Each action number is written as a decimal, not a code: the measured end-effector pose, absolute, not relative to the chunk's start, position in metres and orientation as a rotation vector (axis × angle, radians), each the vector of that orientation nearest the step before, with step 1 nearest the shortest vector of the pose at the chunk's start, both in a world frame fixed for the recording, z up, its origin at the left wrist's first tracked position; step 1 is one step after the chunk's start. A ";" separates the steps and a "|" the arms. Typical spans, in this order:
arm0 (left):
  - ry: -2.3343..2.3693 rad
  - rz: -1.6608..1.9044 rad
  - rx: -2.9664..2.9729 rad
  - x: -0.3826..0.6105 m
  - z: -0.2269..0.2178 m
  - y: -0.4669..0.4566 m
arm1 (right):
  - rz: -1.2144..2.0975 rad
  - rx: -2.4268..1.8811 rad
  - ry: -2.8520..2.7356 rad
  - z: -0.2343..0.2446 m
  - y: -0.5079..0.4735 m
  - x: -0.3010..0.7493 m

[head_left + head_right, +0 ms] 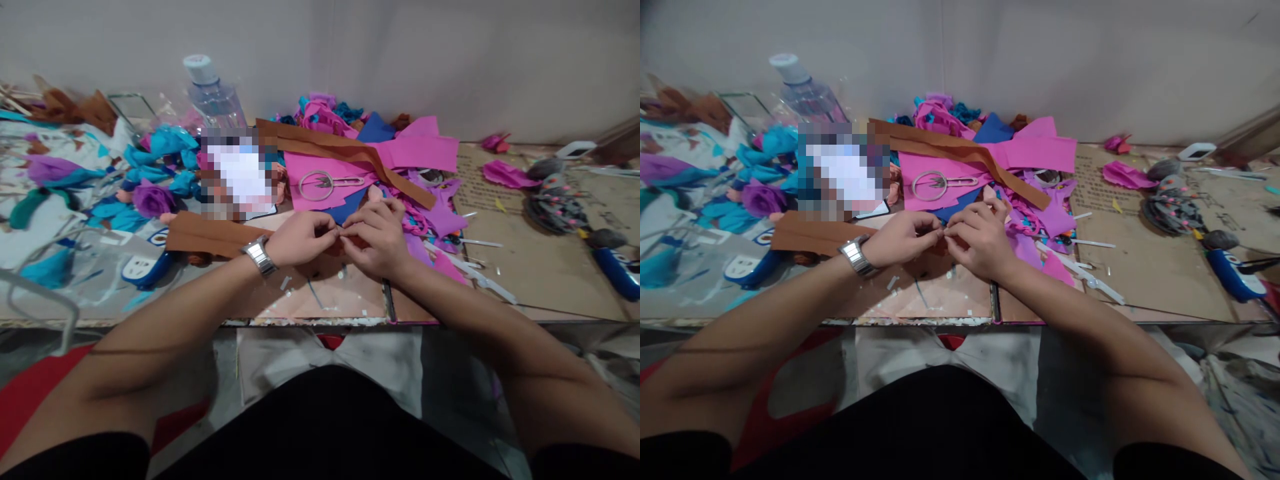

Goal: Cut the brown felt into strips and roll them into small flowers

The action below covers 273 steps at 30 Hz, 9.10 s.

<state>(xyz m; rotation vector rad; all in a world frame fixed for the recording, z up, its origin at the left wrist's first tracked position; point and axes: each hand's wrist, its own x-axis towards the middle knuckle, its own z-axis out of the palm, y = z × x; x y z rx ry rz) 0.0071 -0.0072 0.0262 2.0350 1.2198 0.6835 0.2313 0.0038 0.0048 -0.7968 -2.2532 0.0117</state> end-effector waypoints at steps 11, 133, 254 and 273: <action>1.207 0.709 2.069 0.009 0.023 -0.008 | 0.134 -0.841 -2.190 0.005 0.005 0.229; 1.124 0.562 2.451 -0.001 0.030 -0.007 | 0.356 -0.825 -2.334 0.003 0.007 0.232; 1.271 0.710 2.433 0.007 0.027 -0.013 | 0.344 -0.822 -2.253 0.000 0.011 0.232; 1.234 0.717 2.585 0.006 0.022 -0.012 | 0.336 -0.810 -2.273 0.002 0.009 0.234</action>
